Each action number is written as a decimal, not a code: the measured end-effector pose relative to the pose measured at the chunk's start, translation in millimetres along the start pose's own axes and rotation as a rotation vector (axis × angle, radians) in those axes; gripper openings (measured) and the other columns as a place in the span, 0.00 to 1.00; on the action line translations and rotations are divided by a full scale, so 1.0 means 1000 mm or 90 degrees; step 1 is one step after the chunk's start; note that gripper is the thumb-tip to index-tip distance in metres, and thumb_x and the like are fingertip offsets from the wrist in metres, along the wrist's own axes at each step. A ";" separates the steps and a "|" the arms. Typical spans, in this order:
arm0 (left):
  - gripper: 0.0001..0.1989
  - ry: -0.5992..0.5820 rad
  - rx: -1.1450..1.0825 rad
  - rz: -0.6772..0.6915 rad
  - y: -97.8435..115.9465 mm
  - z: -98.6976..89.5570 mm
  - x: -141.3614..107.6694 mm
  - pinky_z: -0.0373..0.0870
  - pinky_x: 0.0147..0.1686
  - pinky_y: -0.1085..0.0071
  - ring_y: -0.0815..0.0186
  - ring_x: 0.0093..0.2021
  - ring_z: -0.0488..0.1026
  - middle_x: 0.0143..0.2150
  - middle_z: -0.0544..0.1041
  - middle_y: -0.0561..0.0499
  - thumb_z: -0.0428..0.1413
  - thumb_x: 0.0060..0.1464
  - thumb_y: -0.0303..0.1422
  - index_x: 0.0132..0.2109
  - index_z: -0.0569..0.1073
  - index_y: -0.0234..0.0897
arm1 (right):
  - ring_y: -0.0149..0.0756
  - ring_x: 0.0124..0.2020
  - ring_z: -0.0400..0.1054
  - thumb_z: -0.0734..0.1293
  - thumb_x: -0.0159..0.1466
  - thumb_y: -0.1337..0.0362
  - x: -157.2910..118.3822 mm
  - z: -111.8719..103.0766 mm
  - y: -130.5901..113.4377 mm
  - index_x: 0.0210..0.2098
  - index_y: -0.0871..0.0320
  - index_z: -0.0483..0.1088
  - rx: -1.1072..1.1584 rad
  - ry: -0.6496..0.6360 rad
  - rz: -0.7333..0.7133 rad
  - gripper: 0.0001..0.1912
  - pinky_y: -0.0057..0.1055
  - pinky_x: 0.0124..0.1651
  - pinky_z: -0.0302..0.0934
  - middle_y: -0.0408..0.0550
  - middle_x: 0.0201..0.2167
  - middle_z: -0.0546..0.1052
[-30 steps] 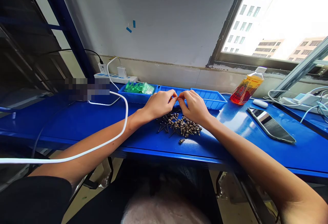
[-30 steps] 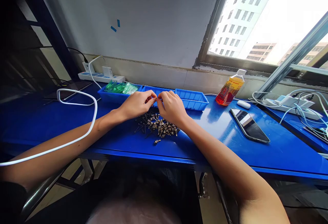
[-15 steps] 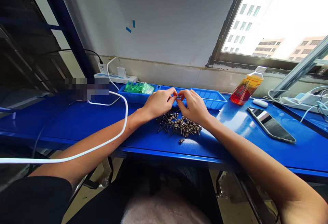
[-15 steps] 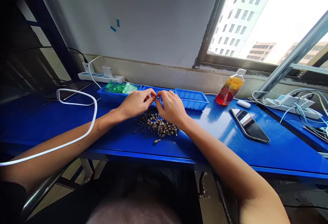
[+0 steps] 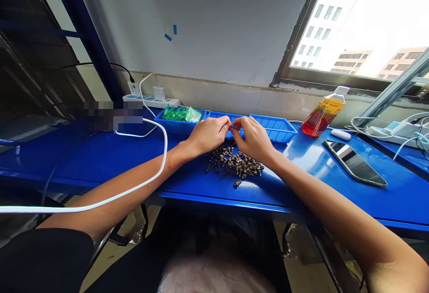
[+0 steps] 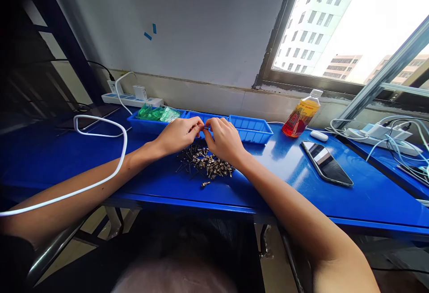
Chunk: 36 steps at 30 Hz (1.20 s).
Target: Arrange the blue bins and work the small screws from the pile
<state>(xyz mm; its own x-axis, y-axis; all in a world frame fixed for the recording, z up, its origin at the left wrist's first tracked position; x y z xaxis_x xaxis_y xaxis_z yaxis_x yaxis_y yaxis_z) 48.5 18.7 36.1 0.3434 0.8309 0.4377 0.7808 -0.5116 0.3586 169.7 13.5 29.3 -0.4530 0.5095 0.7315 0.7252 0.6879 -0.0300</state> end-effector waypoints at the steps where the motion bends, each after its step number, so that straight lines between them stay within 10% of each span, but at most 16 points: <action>1: 0.13 -0.001 0.001 -0.002 0.000 0.000 0.000 0.58 0.29 0.71 0.65 0.28 0.69 0.30 0.76 0.50 0.44 0.61 0.32 0.39 0.73 0.35 | 0.42 0.35 0.67 0.58 0.62 0.65 0.000 0.000 0.000 0.35 0.58 0.65 -0.003 0.000 -0.002 0.05 0.37 0.38 0.61 0.53 0.31 0.76; 36: 0.07 0.034 -0.027 -0.023 0.002 -0.003 -0.002 0.61 0.27 0.72 0.66 0.28 0.71 0.31 0.76 0.49 0.47 0.58 0.31 0.39 0.69 0.36 | 0.42 0.35 0.66 0.59 0.62 0.65 0.002 -0.002 0.000 0.34 0.56 0.65 0.002 -0.028 0.028 0.05 0.38 0.39 0.60 0.51 0.30 0.75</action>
<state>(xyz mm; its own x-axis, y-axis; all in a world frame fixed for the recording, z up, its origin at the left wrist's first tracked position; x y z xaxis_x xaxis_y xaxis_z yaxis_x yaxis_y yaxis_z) 47.3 15.6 38.6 0.2869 0.8367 0.4664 0.7685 -0.4917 0.4093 170.1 13.7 31.6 -0.4436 0.5611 0.6988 0.7431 0.6662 -0.0633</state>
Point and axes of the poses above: each hand's wrist, its own x-axis towards the middle knuckle, its own z-axis out of the palm, y = z × x, the point moved 5 cm from there along x, towards the middle knuckle
